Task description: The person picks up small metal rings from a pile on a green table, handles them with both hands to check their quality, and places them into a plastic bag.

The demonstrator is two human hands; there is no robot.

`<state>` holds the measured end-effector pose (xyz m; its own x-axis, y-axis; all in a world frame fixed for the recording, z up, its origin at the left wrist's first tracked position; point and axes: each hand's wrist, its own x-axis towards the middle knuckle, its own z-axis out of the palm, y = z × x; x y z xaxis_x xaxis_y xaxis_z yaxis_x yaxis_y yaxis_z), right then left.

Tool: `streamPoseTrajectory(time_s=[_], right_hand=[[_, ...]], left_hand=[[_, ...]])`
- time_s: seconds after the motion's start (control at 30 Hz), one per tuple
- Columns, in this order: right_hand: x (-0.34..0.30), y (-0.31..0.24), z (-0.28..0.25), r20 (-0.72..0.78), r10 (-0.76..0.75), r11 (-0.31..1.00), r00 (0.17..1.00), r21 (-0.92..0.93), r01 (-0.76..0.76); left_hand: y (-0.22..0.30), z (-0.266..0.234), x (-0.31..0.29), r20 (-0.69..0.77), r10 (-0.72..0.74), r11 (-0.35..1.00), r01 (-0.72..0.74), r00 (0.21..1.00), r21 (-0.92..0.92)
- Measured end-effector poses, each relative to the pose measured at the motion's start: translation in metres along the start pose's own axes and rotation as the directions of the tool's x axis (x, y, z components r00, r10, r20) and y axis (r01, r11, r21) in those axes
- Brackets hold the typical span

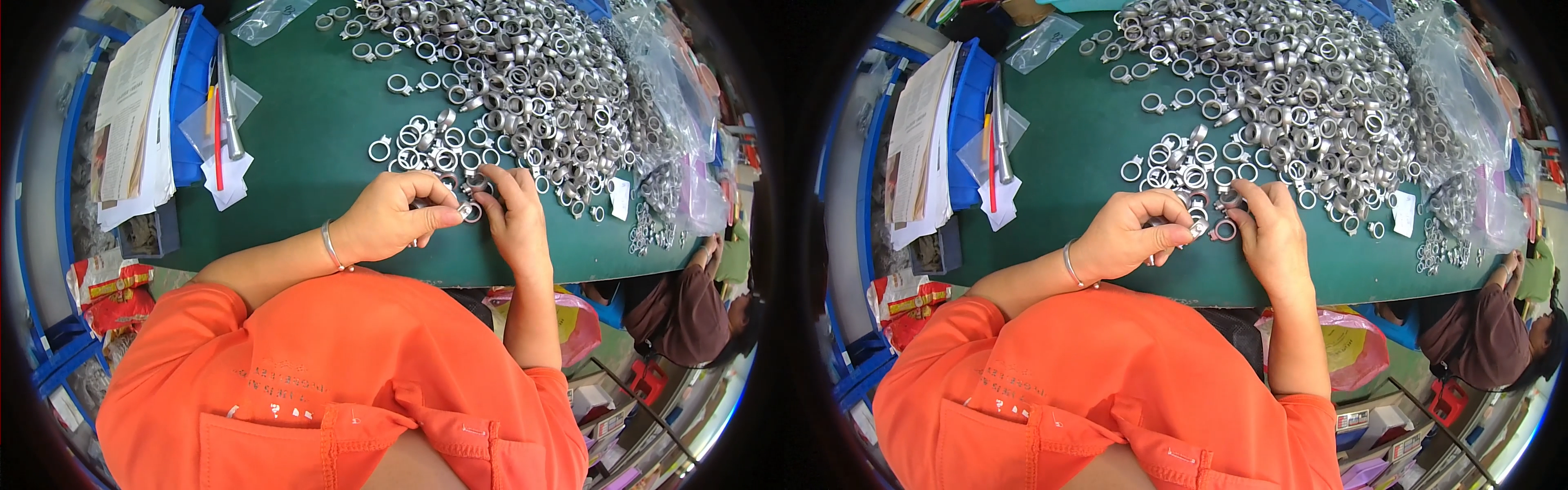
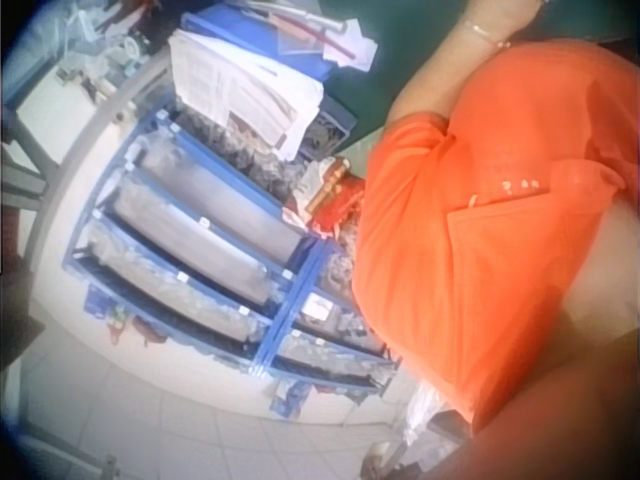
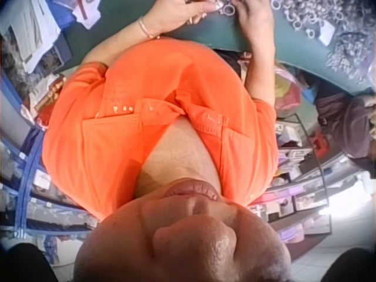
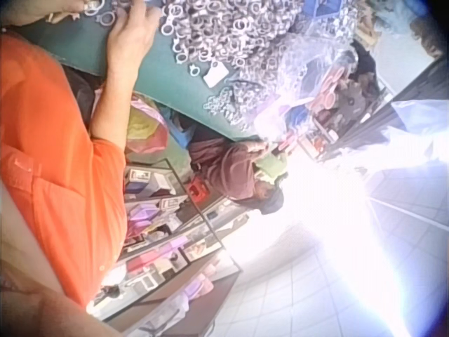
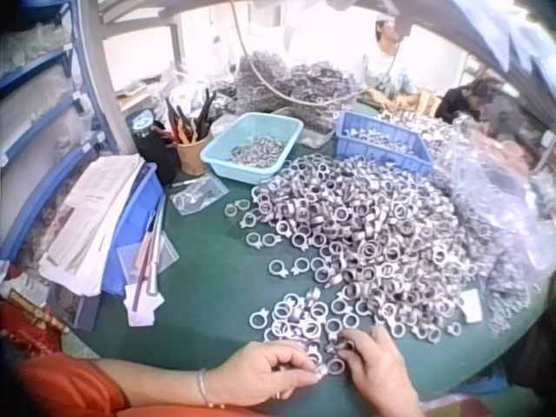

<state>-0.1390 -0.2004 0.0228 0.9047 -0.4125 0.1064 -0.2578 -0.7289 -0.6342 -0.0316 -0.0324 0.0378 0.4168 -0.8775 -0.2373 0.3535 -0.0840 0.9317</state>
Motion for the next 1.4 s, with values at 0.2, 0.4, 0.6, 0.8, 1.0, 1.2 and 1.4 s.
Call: streamPoseTrajectory(time_s=[0.2,0.4,0.6,0.8,1.0,1.2,1.4], right_hand=[[-0.001,0.011,0.008,-0.133,-0.184,0.977,0.974,0.08,0.195],[-0.01,0.007,0.006,-0.115,0.027,0.839,0.993,0.542,0.04],[-0.023,0.004,0.005,-0.047,0.062,0.452,0.997,0.892,0.014],[-0.026,-0.001,0.004,-0.041,0.066,0.305,0.997,0.952,0.019],[-0.032,-0.009,0.009,0.307,0.084,-0.075,0.948,0.95,-0.302],[-0.034,-0.009,0.009,0.358,0.096,-0.162,0.929,0.926,-0.34],[-0.035,-0.006,0.0,0.37,0.015,-0.376,0.929,0.863,-0.338]], left_hand=[[0.001,-0.001,0.001,0.029,-0.008,0.999,0.01,1.0,-0.052],[0.0,-0.003,0.001,0.034,0.007,0.999,-0.005,0.999,-0.049],[-0.002,-0.006,0.003,0.105,-0.005,0.974,0.029,0.994,-0.227],[-0.009,-0.014,0.003,0.27,-0.034,0.766,0.199,0.962,-0.611],[-0.011,-0.015,0.007,0.267,-0.124,0.642,0.282,0.956,-0.713],[-0.012,-0.012,0.009,0.273,-0.123,0.699,0.279,0.954,-0.659],[-0.007,-0.012,0.007,0.283,-0.11,0.797,0.255,0.953,-0.548]])
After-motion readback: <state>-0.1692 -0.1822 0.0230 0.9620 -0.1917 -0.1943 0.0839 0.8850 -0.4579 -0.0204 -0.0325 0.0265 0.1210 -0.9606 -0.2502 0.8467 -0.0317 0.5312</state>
